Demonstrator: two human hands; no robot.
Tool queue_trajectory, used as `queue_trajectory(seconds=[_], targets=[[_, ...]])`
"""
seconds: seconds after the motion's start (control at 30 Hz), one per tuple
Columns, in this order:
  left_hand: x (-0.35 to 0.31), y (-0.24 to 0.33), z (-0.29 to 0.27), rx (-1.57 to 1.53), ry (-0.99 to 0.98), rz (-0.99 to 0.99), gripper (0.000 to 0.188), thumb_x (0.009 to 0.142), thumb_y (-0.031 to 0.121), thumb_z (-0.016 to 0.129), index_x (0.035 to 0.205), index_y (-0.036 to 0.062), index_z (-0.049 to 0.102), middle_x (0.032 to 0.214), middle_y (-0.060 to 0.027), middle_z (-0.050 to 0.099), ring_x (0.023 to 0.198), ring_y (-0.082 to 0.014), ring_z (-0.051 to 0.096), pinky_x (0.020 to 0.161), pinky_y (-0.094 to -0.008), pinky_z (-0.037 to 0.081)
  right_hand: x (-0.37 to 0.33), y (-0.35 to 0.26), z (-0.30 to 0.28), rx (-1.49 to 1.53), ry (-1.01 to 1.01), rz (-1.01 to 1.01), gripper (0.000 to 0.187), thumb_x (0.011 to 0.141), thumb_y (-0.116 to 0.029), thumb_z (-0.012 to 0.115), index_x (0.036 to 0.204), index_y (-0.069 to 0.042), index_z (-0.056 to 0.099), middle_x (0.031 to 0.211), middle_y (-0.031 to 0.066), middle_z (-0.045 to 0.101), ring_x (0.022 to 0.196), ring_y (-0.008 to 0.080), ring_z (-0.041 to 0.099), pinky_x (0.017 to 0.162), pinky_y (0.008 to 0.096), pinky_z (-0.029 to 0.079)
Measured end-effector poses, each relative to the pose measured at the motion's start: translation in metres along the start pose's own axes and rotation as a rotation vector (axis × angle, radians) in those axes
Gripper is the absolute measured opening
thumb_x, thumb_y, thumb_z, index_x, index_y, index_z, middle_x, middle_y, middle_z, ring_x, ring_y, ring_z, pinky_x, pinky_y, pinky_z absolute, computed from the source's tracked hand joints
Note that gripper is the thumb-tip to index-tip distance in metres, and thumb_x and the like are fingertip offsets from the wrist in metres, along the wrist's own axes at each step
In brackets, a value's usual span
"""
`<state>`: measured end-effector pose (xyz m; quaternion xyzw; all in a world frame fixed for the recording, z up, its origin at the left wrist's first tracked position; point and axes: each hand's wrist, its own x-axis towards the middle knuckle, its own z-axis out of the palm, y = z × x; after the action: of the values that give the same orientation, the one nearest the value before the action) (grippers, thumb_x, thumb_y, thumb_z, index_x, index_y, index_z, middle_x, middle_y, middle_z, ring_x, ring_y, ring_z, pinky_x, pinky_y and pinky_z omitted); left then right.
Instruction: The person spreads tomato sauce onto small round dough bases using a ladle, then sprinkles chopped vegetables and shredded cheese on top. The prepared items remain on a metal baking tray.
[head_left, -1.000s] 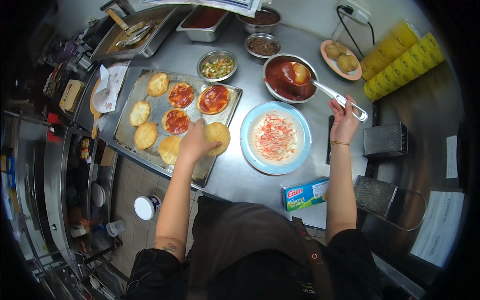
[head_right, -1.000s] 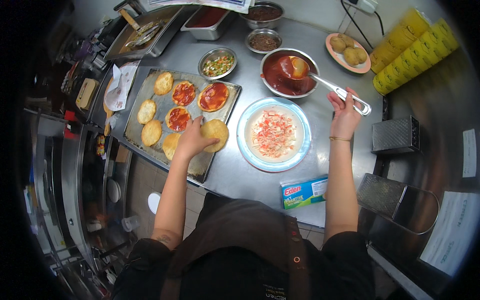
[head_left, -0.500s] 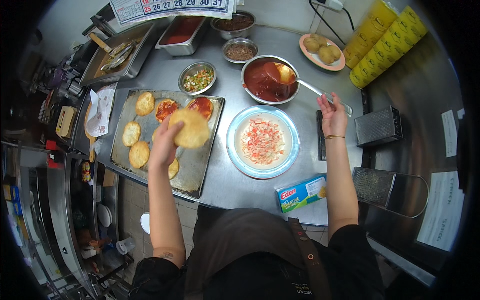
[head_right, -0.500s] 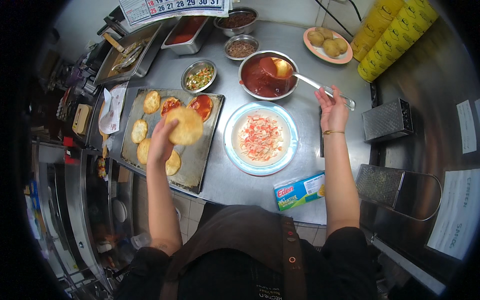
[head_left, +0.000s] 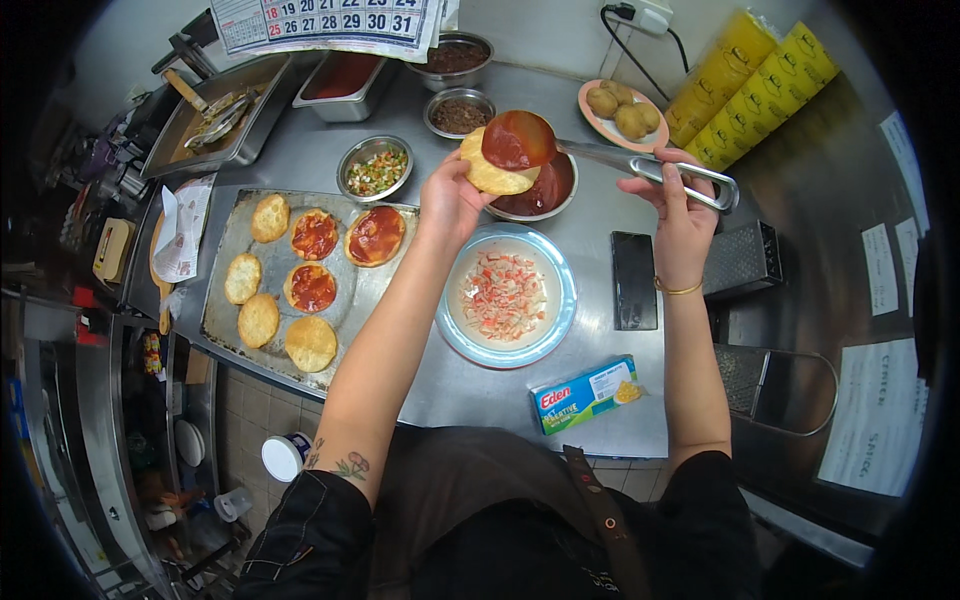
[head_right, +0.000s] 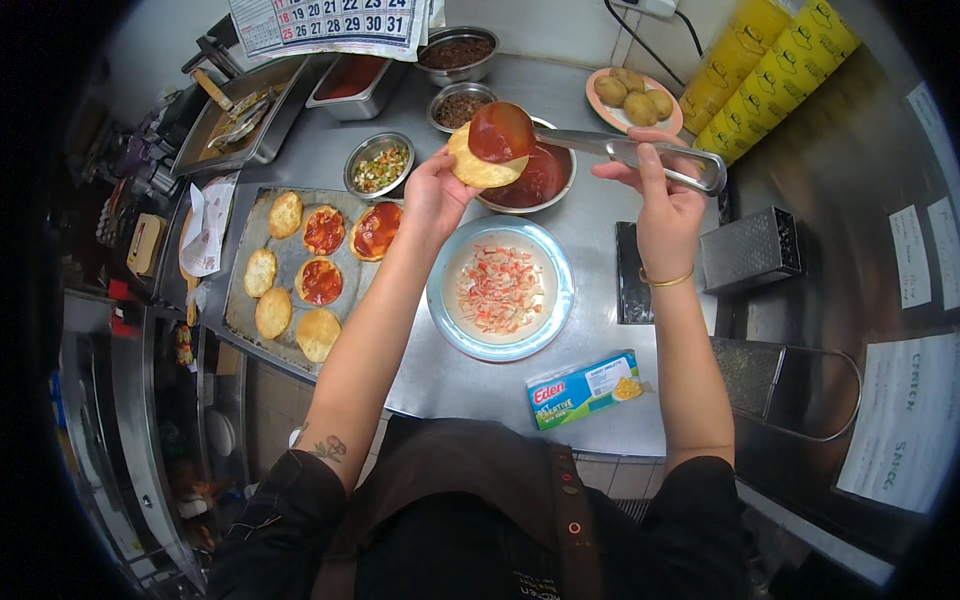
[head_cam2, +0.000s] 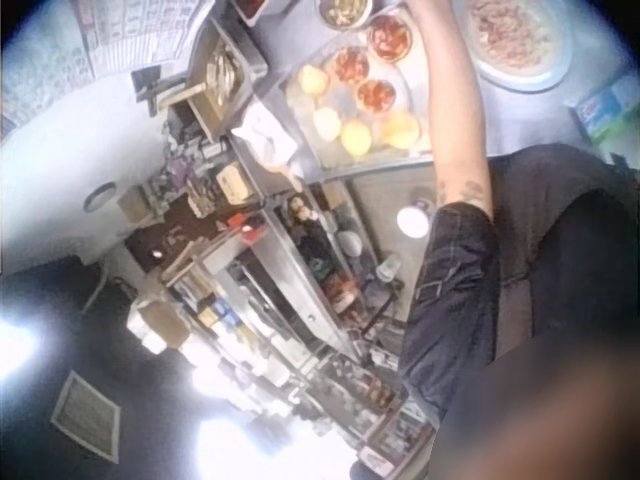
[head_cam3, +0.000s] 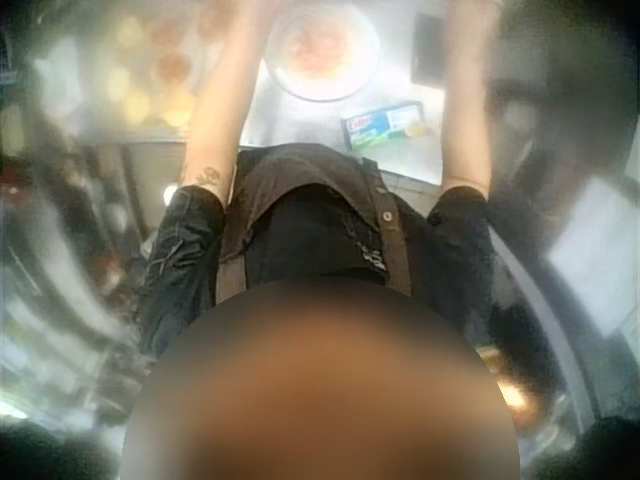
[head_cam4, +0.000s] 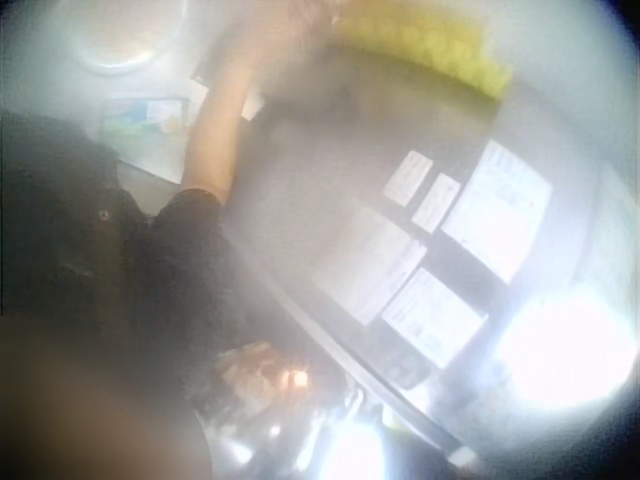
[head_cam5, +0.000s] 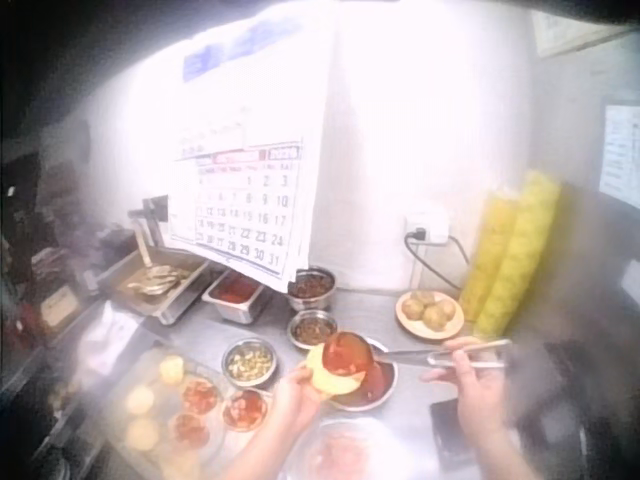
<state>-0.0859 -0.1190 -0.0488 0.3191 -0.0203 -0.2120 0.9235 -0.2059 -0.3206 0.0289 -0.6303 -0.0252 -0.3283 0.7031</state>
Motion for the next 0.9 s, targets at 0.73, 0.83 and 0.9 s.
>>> queue_trajectory(seconds=[0.73, 0.83, 0.9], targets=[[-0.017, 0.012, 0.009, 0.016, -0.048, -0.06, 0.048, 0.08, 0.0, 0.027, 0.127, -0.0083, 0.029, 0.126, -0.0252, 0.042, 0.115, -0.0362, 0.047, 0.096, -0.048, 0.043, 0.002, 0.041, -0.027, 0.267, 0.169, 0.349, 0.025, 0.092, -0.012, 0.046, 0.108, 0.007, 0.045, 0.091, 0.0162, 0.055, 0.076, 0.0237, 0.063, 0.076, 0.0406, 0.055], [-0.016, 0.018, 0.015, 0.042, -0.016, -0.093, 0.046, 0.082, 0.0, 0.026, 0.126, -0.0107, 0.029, 0.125, -0.0272, 0.041, 0.114, -0.037, 0.047, 0.096, -0.0485, 0.043, 0.001, 0.041, -0.028, 0.274, 0.163, 0.34, 0.025, 0.092, -0.012, 0.045, 0.108, 0.007, 0.045, 0.091, 0.0159, 0.055, 0.076, 0.0236, 0.063, 0.076, 0.0408, 0.055], [-0.015, 0.019, 0.017, 0.044, -0.008, -0.086, 0.044, 0.083, 0.001, 0.025, 0.126, -0.0115, 0.029, 0.125, -0.0276, 0.041, 0.114, -0.037, 0.047, 0.096, -0.0483, 0.043, -0.001, 0.041, -0.028, 0.283, 0.175, 0.34, 0.025, 0.092, -0.012, 0.045, 0.108, 0.007, 0.045, 0.091, 0.0158, 0.055, 0.076, 0.0236, 0.063, 0.076, 0.0408, 0.055]])
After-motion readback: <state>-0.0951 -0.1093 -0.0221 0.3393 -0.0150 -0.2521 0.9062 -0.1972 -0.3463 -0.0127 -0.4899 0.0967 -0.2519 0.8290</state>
